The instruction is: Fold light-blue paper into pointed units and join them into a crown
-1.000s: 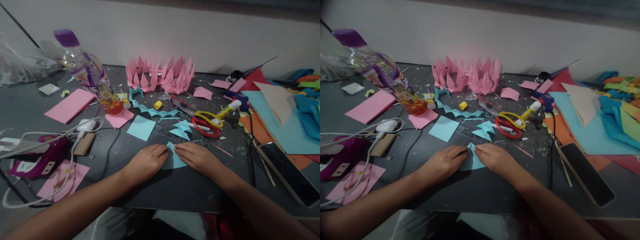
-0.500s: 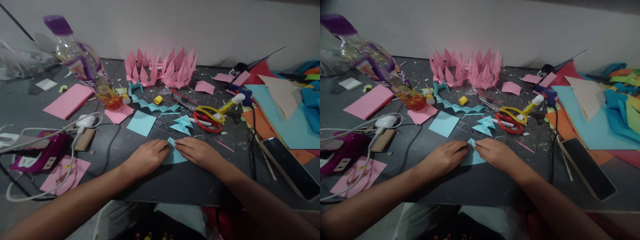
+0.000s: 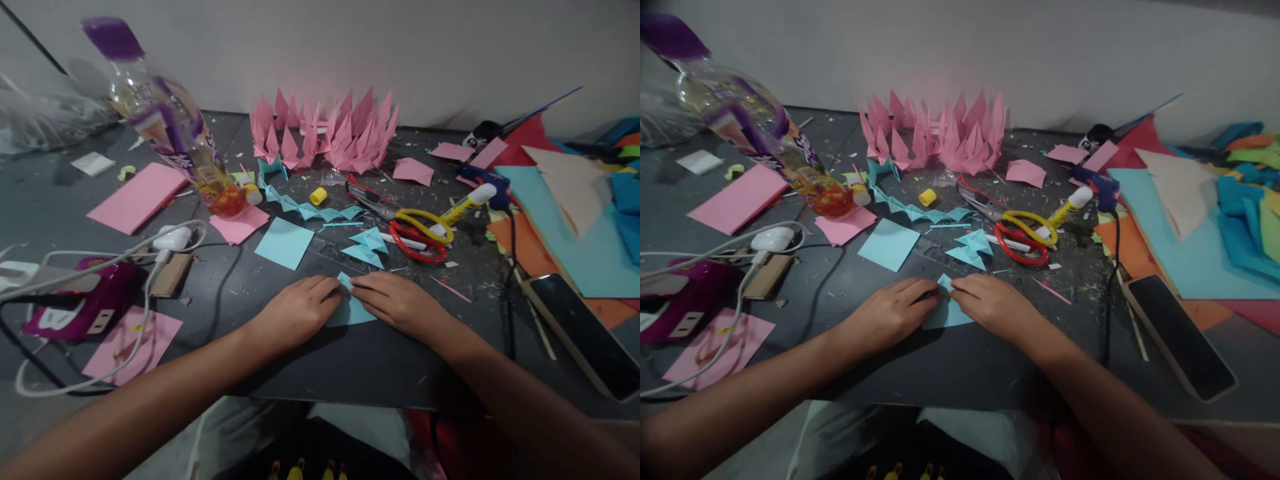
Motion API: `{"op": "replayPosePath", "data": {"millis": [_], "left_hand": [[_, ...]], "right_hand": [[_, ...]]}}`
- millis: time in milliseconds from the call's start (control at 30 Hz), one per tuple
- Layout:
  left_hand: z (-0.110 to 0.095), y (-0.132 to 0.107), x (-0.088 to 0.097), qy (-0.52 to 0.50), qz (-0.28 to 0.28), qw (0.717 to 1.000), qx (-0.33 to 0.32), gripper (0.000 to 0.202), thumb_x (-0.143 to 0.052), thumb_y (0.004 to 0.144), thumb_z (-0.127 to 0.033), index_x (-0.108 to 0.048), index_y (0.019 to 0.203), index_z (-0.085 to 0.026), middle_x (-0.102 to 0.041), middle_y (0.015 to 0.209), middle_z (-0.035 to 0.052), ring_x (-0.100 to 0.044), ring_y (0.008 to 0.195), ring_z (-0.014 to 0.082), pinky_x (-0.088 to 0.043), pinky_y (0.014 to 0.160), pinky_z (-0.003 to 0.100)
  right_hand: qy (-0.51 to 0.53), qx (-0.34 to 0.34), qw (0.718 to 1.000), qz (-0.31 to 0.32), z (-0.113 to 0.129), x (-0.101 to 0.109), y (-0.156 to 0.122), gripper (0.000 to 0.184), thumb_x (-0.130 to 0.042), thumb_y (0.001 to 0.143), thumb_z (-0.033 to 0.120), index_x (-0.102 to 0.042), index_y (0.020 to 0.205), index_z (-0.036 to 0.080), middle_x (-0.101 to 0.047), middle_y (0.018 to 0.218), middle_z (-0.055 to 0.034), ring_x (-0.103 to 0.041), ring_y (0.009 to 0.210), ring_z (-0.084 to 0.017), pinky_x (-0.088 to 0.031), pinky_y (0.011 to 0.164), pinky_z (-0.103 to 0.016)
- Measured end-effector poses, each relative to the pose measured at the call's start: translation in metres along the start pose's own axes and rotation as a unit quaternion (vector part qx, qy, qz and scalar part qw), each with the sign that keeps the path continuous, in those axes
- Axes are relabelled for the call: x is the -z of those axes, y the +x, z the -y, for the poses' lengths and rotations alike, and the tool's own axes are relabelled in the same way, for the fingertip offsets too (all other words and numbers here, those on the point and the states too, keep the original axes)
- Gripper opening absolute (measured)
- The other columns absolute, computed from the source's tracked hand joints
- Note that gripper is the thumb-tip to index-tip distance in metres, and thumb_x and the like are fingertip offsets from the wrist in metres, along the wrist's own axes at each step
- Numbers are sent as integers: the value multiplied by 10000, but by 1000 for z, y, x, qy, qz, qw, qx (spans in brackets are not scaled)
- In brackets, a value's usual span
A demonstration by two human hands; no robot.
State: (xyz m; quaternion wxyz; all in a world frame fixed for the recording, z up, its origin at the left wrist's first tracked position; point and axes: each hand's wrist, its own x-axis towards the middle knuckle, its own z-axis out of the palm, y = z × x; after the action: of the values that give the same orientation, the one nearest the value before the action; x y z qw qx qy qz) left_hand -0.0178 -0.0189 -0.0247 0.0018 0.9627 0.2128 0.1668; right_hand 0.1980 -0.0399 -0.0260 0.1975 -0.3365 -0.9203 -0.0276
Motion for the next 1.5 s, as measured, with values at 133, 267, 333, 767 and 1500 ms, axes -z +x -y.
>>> {"op": "replayPosePath", "data": {"millis": [133, 267, 333, 767, 1500], "left_hand": [[0, 1, 0, -1, -5, 1000, -2, 178, -424, 877, -99, -598, 840, -88, -609, 898, 101, -582, 784, 208, -535, 694, 340], [-1, 2, 1, -2, 11, 1000, 5, 145, -449, 859, -101, -594, 850, -94, -613, 901, 96, -585, 788, 212, -538, 698, 345], [-1, 4, 1, -5, 20, 1000, 10, 134, -457, 852, -103, -591, 847, -99, -616, 900, 95, -587, 788, 212, -537, 698, 346], [-6, 11, 1, 16, 38, 999, 28, 154, -503, 825, -175, -582, 947, -122, -623, 1108, 115, -547, 1043, 228, -443, 882, 353], [-14, 11, 9, 7, 53, 996, 71, 212, -548, 782, -266, -599, 910, -104, -632, 977, 114, -546, 987, 244, -415, 897, 366]], "right_hand": [[2, 4, 1000, -4, 0, 0, 1, 335, -348, 931, 169, -680, 940, 127, -708, 954, -100, -643, 849, -185, -556, 733, -321], [5, -7, 1000, 6, 1, 0, 1, 326, -352, 932, 180, -676, 953, 147, -703, 965, -94, -641, 871, -182, -548, 747, -329], [6, -11, 1000, 7, 1, 0, 1, 320, -358, 930, 182, -675, 947, 146, -701, 963, -93, -641, 875, -186, -545, 752, -333], [-4, -43, 999, 1, 11, 5, 7, 231, -444, 875, 153, -675, 875, 135, -708, 915, -94, -631, 809, -195, -513, 692, -325], [-25, -140, 989, -35, 16, 4, 7, 295, -412, 923, 249, -690, 920, 150, -654, 738, -62, -577, 678, -155, -433, 638, -275]]}}
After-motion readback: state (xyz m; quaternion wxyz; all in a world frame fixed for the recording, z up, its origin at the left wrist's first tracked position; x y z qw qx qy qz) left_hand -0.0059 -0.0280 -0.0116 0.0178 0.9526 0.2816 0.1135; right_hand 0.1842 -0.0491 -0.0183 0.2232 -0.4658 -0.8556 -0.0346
